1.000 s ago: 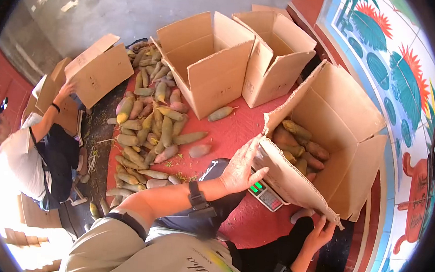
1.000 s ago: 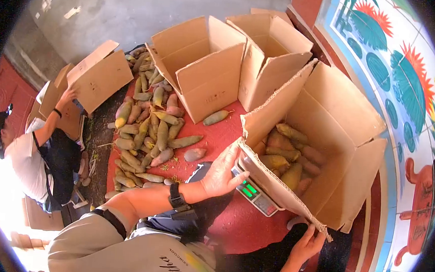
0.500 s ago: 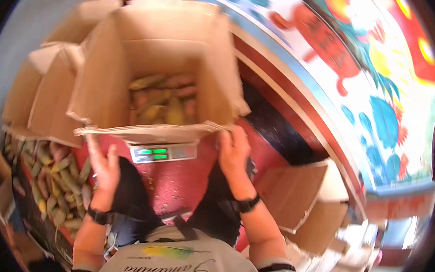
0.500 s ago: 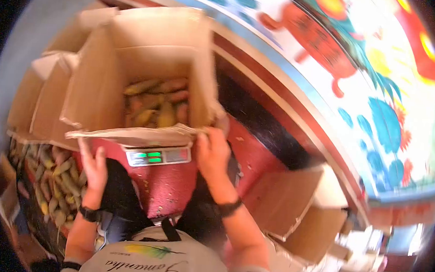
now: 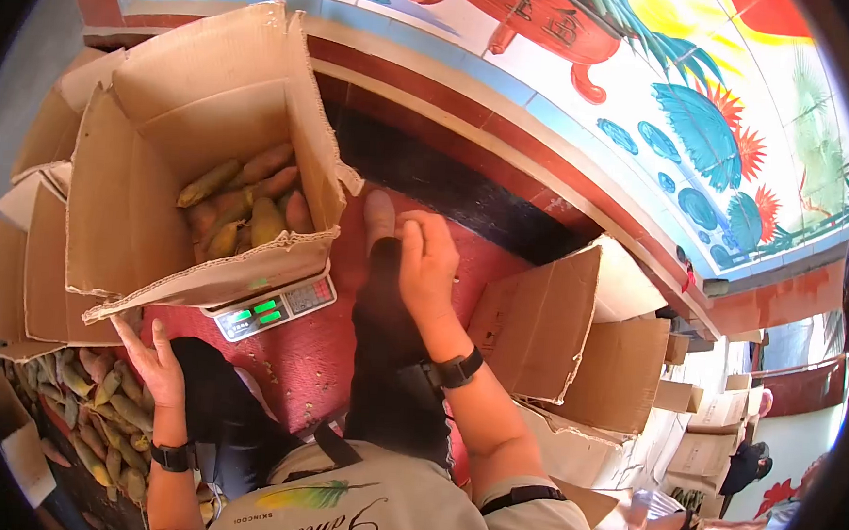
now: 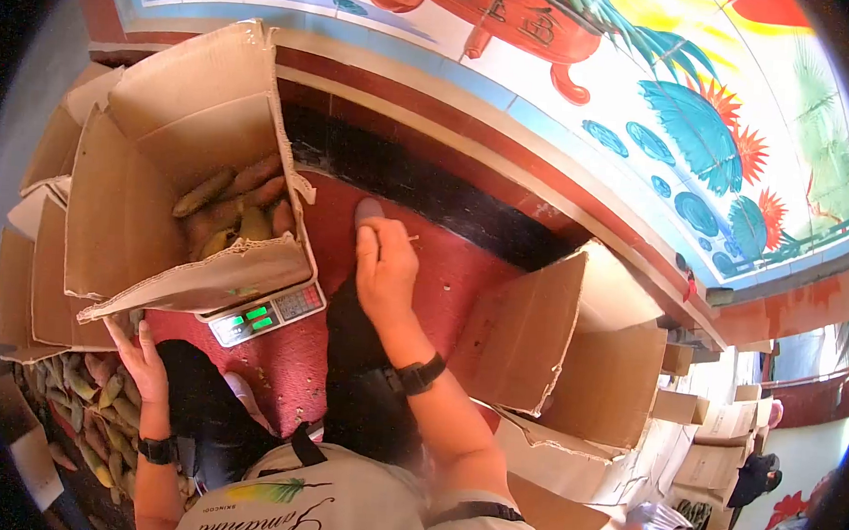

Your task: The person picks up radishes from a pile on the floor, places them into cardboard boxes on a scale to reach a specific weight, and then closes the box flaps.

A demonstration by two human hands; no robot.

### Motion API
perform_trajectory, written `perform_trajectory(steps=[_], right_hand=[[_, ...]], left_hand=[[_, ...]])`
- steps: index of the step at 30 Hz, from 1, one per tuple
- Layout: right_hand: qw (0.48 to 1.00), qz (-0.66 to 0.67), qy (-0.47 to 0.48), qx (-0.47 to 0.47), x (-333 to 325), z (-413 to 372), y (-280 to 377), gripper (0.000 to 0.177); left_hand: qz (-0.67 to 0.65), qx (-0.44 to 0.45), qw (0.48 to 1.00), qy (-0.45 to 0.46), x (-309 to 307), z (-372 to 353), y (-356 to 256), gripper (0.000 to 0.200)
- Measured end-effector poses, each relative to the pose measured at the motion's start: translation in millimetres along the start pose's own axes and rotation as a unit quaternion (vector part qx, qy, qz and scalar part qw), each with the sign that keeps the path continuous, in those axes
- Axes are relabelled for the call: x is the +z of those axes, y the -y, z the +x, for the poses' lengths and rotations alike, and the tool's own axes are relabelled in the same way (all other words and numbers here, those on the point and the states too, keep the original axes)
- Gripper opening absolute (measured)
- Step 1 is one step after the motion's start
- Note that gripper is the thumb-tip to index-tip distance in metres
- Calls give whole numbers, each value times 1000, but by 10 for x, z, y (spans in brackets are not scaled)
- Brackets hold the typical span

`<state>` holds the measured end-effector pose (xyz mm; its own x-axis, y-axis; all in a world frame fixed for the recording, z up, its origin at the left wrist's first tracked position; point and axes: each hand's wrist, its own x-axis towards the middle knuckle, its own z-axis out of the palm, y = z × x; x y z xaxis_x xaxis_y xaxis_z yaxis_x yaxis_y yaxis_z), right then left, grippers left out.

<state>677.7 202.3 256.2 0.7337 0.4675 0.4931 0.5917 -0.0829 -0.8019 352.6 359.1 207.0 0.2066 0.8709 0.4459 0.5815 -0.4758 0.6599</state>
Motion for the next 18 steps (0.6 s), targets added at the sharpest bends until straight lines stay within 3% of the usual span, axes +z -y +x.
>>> perform_trajectory(steps=[2,4,5,7,11,16,18], right_hand=[[999,-26,-22,22,-149,2,-329,10],[987,-134,-71,45,-320,-56,-680,13],[987,-136,-73,48,-416,-122,-856,13],[959,-260,-58,94,-623,-326,-1203,16],[874,-453,66,165,-939,-948,-1754,20],[803,-490,147,306,-1212,-1497,-2013,20],[781,-489,192,337,-1273,-1436,-1758,21]], left_hand=[[4,-8,1000,-6,20,5,16,65],[-17,-7,1000,5,41,14,15,64],[-7,-5,1000,-1,40,10,38,64],[0,-9,1000,-11,35,17,17,64],[-44,-38,998,6,10,11,6,67],[8,-8,1000,5,-3,5,86,67],[-7,-15,1000,5,8,8,73,68]])
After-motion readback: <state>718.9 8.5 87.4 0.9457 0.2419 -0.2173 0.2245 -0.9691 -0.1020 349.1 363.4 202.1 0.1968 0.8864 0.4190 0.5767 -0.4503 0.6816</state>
